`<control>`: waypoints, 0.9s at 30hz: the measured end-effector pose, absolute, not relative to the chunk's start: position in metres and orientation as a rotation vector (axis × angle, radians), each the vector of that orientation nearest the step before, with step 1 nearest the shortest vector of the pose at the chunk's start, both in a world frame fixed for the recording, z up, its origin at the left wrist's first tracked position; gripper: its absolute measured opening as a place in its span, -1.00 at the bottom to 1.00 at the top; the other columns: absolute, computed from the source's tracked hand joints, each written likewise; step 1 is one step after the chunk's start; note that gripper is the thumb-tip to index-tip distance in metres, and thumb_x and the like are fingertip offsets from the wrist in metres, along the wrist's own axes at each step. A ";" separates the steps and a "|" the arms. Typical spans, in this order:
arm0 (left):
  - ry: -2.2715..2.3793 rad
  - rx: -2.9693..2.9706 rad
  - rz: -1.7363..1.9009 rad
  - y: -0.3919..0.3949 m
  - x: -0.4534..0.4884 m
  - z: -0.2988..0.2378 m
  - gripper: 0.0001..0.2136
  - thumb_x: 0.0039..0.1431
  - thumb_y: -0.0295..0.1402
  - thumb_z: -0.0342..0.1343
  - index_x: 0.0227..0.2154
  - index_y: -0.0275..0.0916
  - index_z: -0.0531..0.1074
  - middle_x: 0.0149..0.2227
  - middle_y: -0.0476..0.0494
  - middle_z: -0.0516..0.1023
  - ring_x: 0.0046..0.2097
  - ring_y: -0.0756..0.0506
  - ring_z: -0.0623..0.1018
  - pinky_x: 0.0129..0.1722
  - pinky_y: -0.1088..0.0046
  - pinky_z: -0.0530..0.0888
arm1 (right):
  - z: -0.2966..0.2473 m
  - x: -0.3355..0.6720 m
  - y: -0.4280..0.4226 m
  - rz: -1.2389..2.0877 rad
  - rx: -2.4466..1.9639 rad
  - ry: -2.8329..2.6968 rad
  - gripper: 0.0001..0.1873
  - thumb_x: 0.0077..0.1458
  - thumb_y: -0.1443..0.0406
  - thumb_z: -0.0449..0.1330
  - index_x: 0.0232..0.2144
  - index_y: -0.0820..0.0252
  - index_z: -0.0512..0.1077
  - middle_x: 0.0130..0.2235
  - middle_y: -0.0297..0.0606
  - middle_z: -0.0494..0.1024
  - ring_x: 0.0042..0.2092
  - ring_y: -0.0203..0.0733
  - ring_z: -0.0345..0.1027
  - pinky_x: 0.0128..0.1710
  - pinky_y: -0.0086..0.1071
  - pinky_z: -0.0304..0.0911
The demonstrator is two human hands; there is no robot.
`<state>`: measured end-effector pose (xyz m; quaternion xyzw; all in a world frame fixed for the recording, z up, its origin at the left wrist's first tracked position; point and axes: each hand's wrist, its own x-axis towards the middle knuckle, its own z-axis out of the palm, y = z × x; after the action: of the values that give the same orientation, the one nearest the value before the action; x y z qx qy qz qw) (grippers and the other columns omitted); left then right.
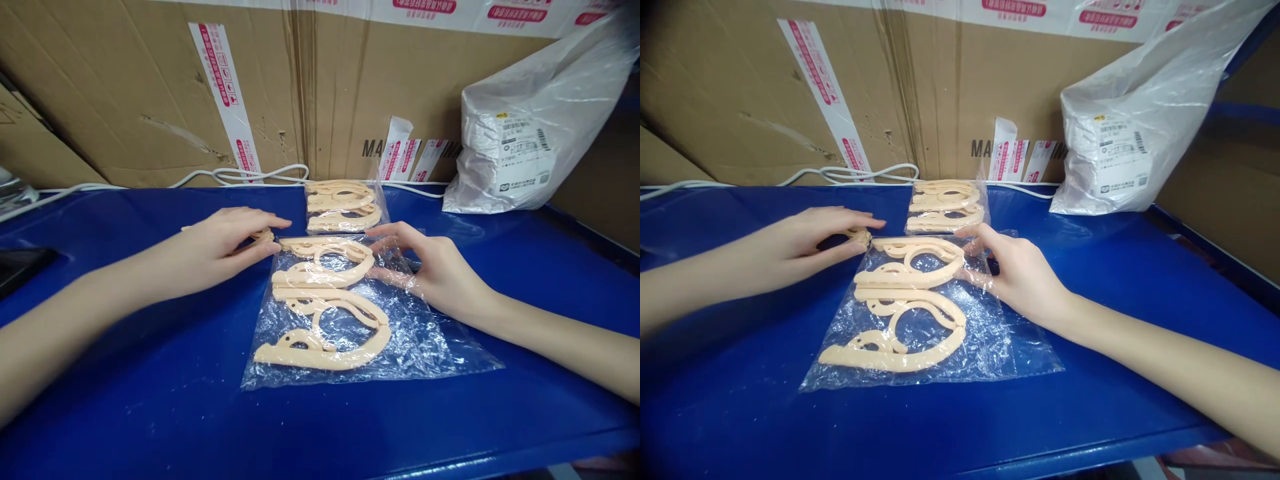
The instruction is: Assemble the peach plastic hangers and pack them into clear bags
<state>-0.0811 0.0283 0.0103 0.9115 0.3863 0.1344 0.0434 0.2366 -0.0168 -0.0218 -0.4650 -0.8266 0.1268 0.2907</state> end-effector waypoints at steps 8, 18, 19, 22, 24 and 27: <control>1.080 2.987 0.462 0.038 -0.072 -0.007 -0.68 0.41 -0.21 -0.17 -0.07 -0.13 0.48 -0.08 -0.14 0.56 0.07 -0.19 0.43 0.18 0.10 0.23 | -0.023 0.236 -0.014 0.333 -1.238 -2.204 -0.52 0.12 0.02 0.26 0.02 0.09 0.36 -0.19 -0.27 0.63 -0.27 -0.15 0.51 -0.29 -0.26 0.36; 1.128 3.013 0.489 0.034 -0.069 -0.007 -0.64 0.43 -0.22 -0.21 -0.06 -0.14 0.49 -0.11 -0.15 0.56 0.03 -0.18 0.44 0.19 0.07 0.21 | -0.022 0.235 -0.015 0.308 -1.241 -2.206 -0.55 0.13 0.05 0.26 0.00 0.09 0.37 -0.21 -0.28 0.62 -0.29 -0.17 0.50 -0.34 -0.30 0.34; 1.125 3.016 0.480 0.034 -0.070 -0.007 -0.64 0.42 -0.22 -0.20 -0.03 -0.15 0.48 -0.09 -0.16 0.56 0.06 -0.18 0.44 0.22 0.05 0.18 | -0.022 0.235 -0.015 0.308 -1.242 -2.208 -0.55 0.13 0.05 0.26 0.00 0.09 0.37 -0.21 -0.28 0.62 -0.29 -0.17 0.50 -0.34 -0.30 0.34; 1.119 2.997 0.456 0.035 -0.076 0.001 -0.63 0.41 -0.21 -0.19 0.07 -0.20 0.41 0.03 -0.21 0.51 0.13 -0.19 0.41 0.23 0.09 0.21 | -0.021 0.235 -0.016 0.311 -1.248 -2.210 -0.55 0.13 0.06 0.26 0.01 0.09 0.37 -0.21 -0.28 0.62 -0.28 -0.16 0.50 -0.33 -0.30 0.34; 1.102 2.984 0.416 0.035 -0.081 0.012 -0.61 0.40 -0.23 -0.19 0.11 -0.27 0.37 0.08 -0.24 0.48 0.14 -0.17 0.40 0.18 0.20 0.29 | -0.021 0.235 -0.016 0.310 -1.243 -2.210 -0.55 0.13 0.06 0.27 0.01 0.09 0.37 -0.20 -0.29 0.62 -0.27 -0.17 0.50 -0.32 -0.30 0.34; 1.151 2.992 0.366 0.033 -0.093 0.028 -0.57 0.40 -0.21 -0.25 0.09 -0.31 0.38 0.09 -0.27 0.47 0.12 -0.16 0.42 0.14 0.24 0.33 | -0.021 0.235 -0.017 0.292 -1.240 -2.213 -0.56 0.14 0.07 0.26 0.01 0.10 0.37 -0.21 -0.28 0.63 -0.27 -0.17 0.50 -0.34 -0.31 0.33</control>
<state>-0.0932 0.0334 0.0281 0.9264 0.3564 0.1133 -0.0425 0.2352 -0.0169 -0.0205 -0.4648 -0.8295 0.1096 0.2896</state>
